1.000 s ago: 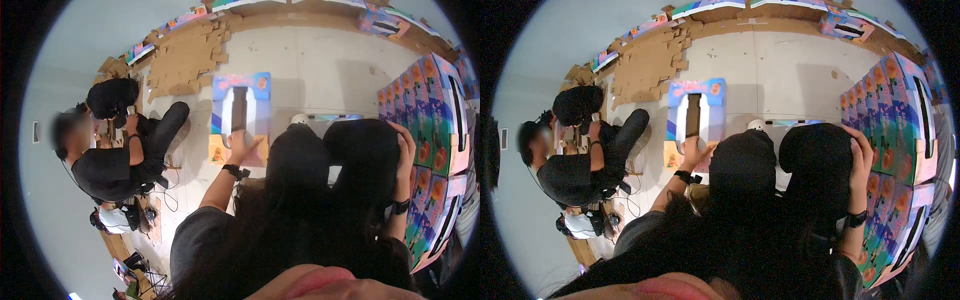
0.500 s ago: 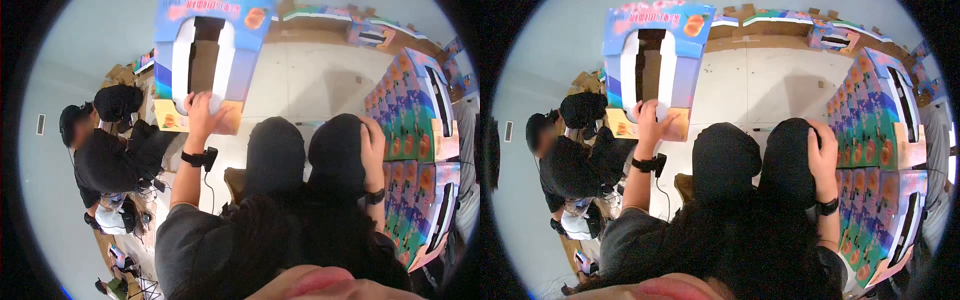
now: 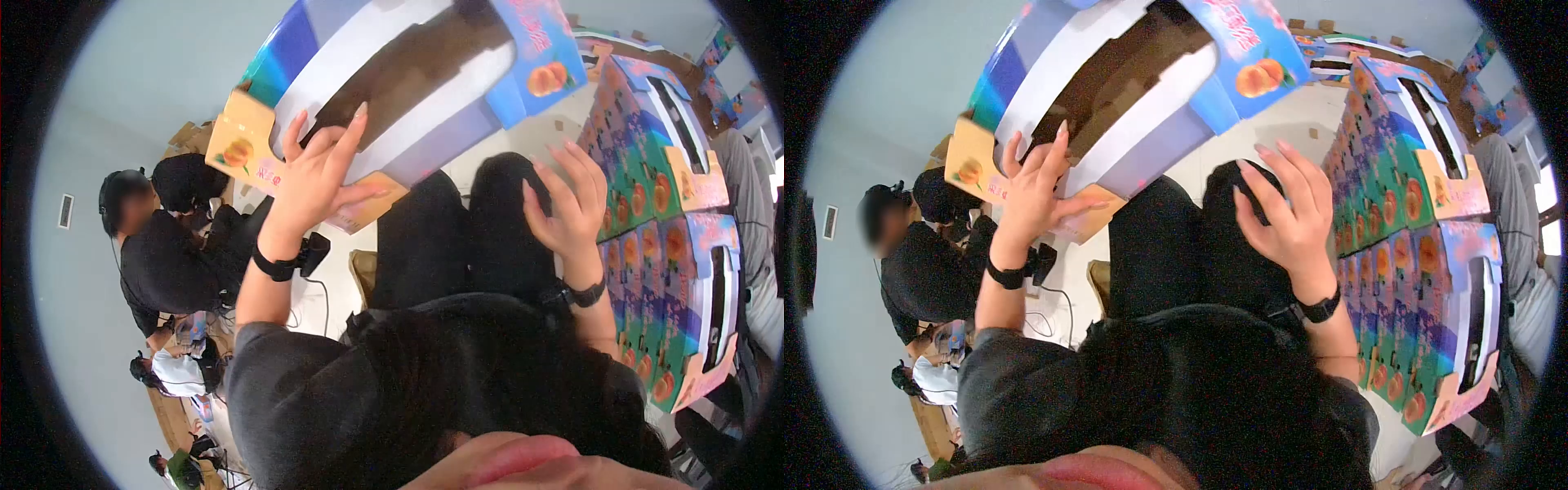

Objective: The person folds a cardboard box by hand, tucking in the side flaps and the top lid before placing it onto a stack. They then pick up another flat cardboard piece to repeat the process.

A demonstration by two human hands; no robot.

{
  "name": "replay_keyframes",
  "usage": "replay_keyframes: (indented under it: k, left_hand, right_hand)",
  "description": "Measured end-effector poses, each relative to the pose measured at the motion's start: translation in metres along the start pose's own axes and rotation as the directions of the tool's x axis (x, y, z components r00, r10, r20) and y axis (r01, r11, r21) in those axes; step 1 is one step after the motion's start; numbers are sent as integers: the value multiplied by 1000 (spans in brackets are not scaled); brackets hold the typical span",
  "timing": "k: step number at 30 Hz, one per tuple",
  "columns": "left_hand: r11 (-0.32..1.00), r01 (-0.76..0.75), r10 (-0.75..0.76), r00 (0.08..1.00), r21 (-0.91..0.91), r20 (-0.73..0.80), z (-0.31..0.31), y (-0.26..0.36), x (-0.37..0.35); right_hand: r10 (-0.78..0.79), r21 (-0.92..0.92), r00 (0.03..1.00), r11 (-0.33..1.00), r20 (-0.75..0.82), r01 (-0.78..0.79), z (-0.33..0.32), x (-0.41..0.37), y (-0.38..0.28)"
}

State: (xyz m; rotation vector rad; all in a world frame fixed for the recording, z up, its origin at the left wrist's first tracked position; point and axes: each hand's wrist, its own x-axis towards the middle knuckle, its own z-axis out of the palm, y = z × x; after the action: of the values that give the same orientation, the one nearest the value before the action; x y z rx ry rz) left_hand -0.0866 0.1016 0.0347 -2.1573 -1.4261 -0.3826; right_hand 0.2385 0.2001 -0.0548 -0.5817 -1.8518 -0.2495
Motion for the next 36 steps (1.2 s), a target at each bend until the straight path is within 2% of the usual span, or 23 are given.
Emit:
replay_keyframes:
  k: [4,7,10,13,15,17,19,22,25,26,29,33,36]
  left_hand:
    - [984,-120,132,987,-130,90,-16,14,18]
    - [961,-234,257,952,-145,166,-18,16,32]
    - [924,-363,381,902,-120,204,-14,16,43]
    - [916,-382,400,867,-118,296,-10,10,52]
    - [913,-387,407,890,-130,207,7,0,50]
    - [905,-400,414,906,-142,89,19,-3,48]
    - [919,-348,374,918,-187,131,21,4,45]
    - [890,-452,449,892,-56,-49,29,21,39]
    - [903,-334,318,942,-269,-104,29,38,33]
    - [907,-325,297,945,-267,-139,34,39,33]
    - [896,-176,150,984,-408,-94,41,41,37]
    - [912,-115,105,993,-395,-46,45,38,42]
    - [906,-6,24,999,-424,38,56,37,40]
  right_hand:
    - [-59,-33,997,998,-56,57,-15,27,-11]
    - [-70,-17,998,997,8,70,-10,44,-10]
    - [-104,62,983,994,152,95,14,53,5]
    - [-124,48,957,992,261,115,44,44,12]
    - [-57,-6,960,998,274,61,51,44,11]
    - [-17,-60,979,998,202,30,61,44,10]
    - [10,-99,989,995,146,5,67,47,10]
    - [44,-123,991,992,128,-28,70,50,14]
    - [105,-169,978,983,182,-74,71,49,13]
    - [97,-178,981,982,170,-66,72,50,12]
    - [72,-199,985,979,154,-40,72,52,10]
    - [60,-206,980,978,190,-20,69,51,11]
    - [69,-198,977,980,199,-29,67,50,11]
